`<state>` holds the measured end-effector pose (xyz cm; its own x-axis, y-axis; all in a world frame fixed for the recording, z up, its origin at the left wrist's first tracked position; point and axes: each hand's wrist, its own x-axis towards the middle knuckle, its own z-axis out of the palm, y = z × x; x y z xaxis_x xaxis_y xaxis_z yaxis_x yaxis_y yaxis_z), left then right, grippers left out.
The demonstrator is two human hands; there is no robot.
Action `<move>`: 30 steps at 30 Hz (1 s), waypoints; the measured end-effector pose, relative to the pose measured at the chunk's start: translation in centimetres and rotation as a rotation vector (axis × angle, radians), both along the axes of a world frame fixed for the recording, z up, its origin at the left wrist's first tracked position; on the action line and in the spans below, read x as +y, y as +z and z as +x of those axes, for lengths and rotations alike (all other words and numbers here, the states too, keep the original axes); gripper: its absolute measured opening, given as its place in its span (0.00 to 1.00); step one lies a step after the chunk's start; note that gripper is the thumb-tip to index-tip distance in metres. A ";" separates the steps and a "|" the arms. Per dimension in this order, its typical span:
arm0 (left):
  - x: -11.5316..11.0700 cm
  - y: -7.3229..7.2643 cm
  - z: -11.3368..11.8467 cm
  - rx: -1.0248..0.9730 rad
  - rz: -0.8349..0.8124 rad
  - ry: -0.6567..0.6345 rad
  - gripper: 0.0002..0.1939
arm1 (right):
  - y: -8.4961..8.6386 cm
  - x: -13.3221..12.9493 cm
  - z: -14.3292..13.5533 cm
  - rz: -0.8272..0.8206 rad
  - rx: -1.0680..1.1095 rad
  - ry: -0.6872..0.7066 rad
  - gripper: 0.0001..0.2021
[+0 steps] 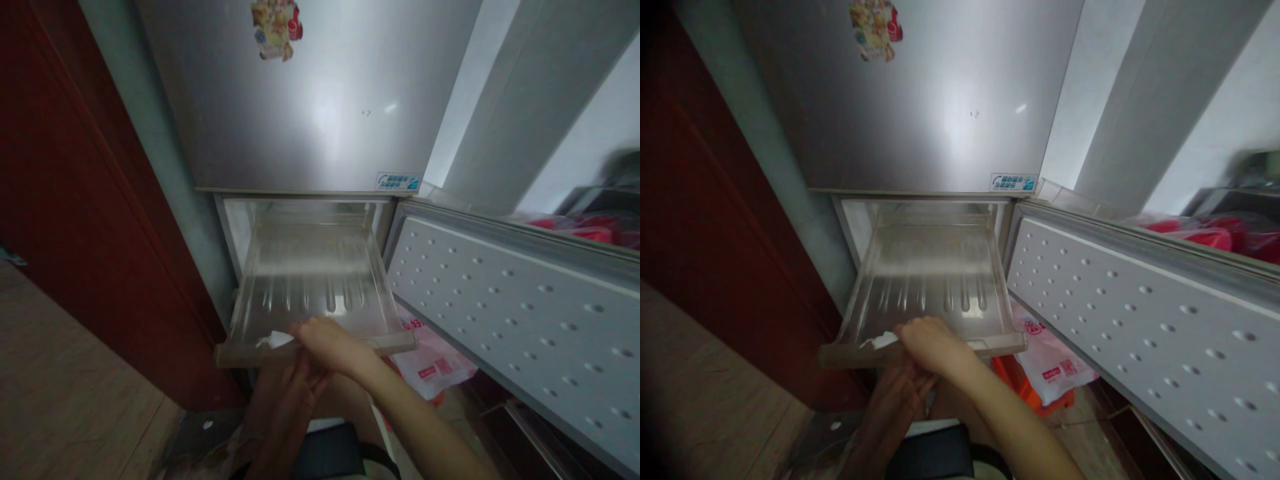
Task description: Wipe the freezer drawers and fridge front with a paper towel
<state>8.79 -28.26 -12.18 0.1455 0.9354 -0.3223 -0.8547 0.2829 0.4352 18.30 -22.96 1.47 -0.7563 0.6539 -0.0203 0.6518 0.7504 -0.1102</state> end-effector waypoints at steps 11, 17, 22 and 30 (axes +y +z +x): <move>-0.7 2.3 0.5 0.020 0.019 0.052 0.14 | 0.6 -0.1 12.7 -0.120 -0.117 -0.424 0.17; -0.7 2.6 0.7 0.072 -0.008 0.060 0.14 | 0.5 -0.4 9.5 -0.089 -0.112 -0.357 0.17; -0.4 0.8 0.2 0.068 -0.004 0.060 0.13 | 0.6 0.6 3.9 -0.029 -0.073 -0.242 0.15; 0.2 -1.4 -0.3 0.035 0.002 0.038 0.17 | 0.5 1.7 -6.1 -0.116 0.076 0.099 0.15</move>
